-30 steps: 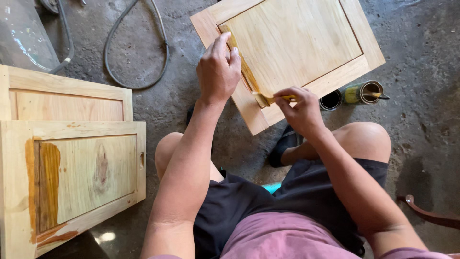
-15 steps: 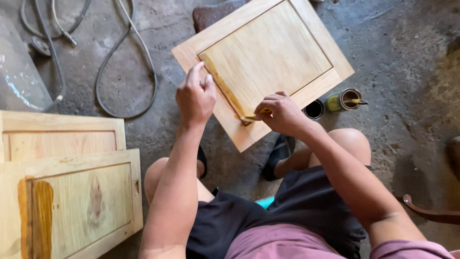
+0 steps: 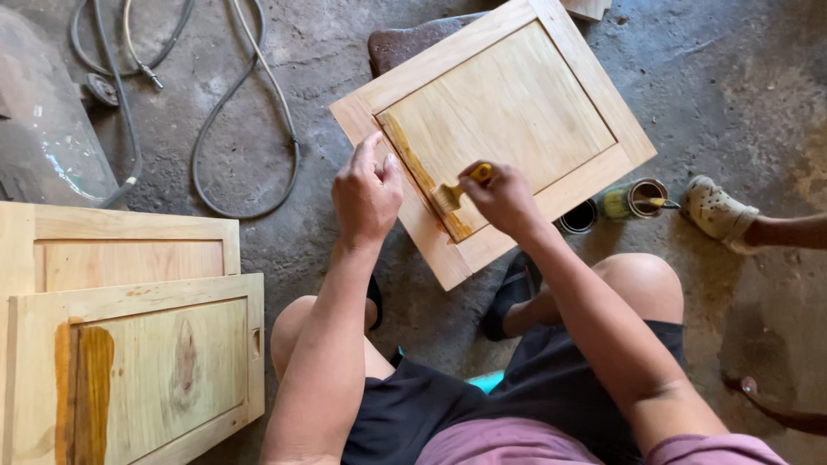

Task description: The person applies a dark wood stain to several wooden panels and a long plank using a yellow-handled brush. They dip the brush into a can of stain and apply it to the surfaces, working on one piece at a time and moving finished pieces aside.

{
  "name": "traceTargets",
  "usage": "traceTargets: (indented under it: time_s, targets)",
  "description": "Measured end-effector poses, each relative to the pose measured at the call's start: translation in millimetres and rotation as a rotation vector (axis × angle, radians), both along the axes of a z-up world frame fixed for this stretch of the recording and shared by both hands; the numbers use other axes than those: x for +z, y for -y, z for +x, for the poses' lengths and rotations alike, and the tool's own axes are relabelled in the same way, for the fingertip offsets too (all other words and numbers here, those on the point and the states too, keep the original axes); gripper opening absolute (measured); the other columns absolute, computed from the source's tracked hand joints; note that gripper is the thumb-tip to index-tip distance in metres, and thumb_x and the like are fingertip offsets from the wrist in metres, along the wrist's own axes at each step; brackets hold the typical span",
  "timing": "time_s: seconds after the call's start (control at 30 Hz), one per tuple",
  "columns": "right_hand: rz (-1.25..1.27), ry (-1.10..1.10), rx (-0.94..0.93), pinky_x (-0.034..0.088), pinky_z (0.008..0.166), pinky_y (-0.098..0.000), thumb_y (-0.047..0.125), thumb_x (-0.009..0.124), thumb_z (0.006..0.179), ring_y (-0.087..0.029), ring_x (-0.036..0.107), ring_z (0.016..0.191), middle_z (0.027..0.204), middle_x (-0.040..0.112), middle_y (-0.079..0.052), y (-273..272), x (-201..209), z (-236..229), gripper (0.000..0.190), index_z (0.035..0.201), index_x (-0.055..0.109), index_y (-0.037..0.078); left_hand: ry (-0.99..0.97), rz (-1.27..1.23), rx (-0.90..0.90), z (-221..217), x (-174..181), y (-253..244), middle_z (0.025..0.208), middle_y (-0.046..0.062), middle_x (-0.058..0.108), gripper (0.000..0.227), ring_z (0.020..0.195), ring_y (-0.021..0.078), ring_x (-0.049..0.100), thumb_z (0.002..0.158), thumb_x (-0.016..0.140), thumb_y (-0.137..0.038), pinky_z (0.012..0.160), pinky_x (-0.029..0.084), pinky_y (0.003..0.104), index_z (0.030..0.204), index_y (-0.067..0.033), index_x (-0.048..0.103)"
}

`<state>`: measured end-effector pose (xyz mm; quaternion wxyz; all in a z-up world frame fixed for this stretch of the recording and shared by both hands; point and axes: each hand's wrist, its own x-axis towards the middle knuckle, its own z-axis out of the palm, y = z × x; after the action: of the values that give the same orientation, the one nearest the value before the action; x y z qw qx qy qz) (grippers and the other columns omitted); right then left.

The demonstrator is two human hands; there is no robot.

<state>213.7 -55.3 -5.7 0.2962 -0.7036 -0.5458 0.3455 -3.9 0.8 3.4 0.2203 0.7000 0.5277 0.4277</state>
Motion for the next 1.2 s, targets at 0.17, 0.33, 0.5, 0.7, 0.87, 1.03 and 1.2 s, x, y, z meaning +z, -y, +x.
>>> traceTargets:
  time_s: [0.17,0.33,0.5,0.7,0.87,1.03,1.2]
  targets:
    - [0.154,0.047,-0.057,0.053,0.066,-0.0299,0.017,0.072,0.096,-0.012,0.068,0.073,0.085,0.077,-0.008,-12,-11,-2,0.015,0.103,0.078,0.005,0.012,-0.023,0.016,-3,-1,2,0.095,0.018,0.074,0.032,0.073,0.0311,0.073,0.093,0.066,-0.013,0.069,0.057,0.045,0.124,-0.0015,0.066]
    - [0.255,-0.075,-0.124,0.054,0.068,-0.0257,0.017,0.072,0.099,-0.008,0.067,0.075,0.086,0.078,-0.008,-41,-16,-6,0.014,0.102,0.078,0.004,0.031,0.002,0.045,-2,0,-3,0.099,0.019,0.074,0.032,0.077,0.0326,0.073,0.094,0.067,-0.012,0.072,0.058,0.045,0.124,-0.0026,0.065]
    - [0.386,-0.055,-0.038,0.056,0.067,-0.0268,0.017,0.075,0.098,-0.009,0.070,0.071,0.086,0.079,-0.006,-102,-26,-31,0.012,0.100,0.078,0.006,0.046,-0.029,0.047,-4,-1,-4,0.100,0.019,0.074,0.035,0.077,0.0316,0.074,0.093,0.066,-0.011,0.072,0.058,0.045,0.126,-0.0018,0.064]
    - [0.394,0.071,0.125,0.058,0.073,-0.0298,0.012,0.076,0.095,-0.013,0.075,0.079,0.089,0.077,-0.005,-124,-30,-35,0.003,0.097,0.077,0.010,0.055,-0.007,0.082,-11,0,-7,0.101,0.018,0.075,0.034,0.078,0.0301,0.074,0.094,0.067,-0.012,0.073,0.058,0.043,0.126,-0.0024,0.064]
    - [0.664,0.495,0.540,0.041,0.093,-0.0395,0.012,0.080,0.093,-0.022,0.064,0.098,0.094,0.072,-0.001,-139,-27,-21,0.004,0.092,0.078,0.015,0.068,-0.021,0.089,-17,-2,-6,0.100,0.019,0.074,0.035,0.077,0.0292,0.074,0.094,0.066,-0.013,0.072,0.059,0.042,0.127,-0.0015,0.063]
    - [0.710,0.598,0.596,0.038,0.099,-0.0402,0.014,0.080,0.093,-0.021,0.063,0.106,0.100,0.072,0.002,-153,-23,-19,0.005,0.093,0.078,0.018,0.076,-0.069,0.085,-22,1,-4,0.097,0.018,0.075,0.036,0.075,0.0278,0.075,0.095,0.065,-0.013,0.069,0.059,0.041,0.129,-0.0013,0.062]
    - [0.657,0.676,0.618,0.038,0.098,-0.0397,0.010,0.080,0.090,-0.021,0.063,0.102,0.096,0.072,0.002,-150,-26,-18,0.009,0.089,0.078,0.019,0.069,-0.014,0.102,-21,3,-2,0.098,0.018,0.075,0.035,0.079,0.0304,0.075,0.094,0.065,-0.013,0.073,0.059,0.043,0.127,-0.0017,0.063]
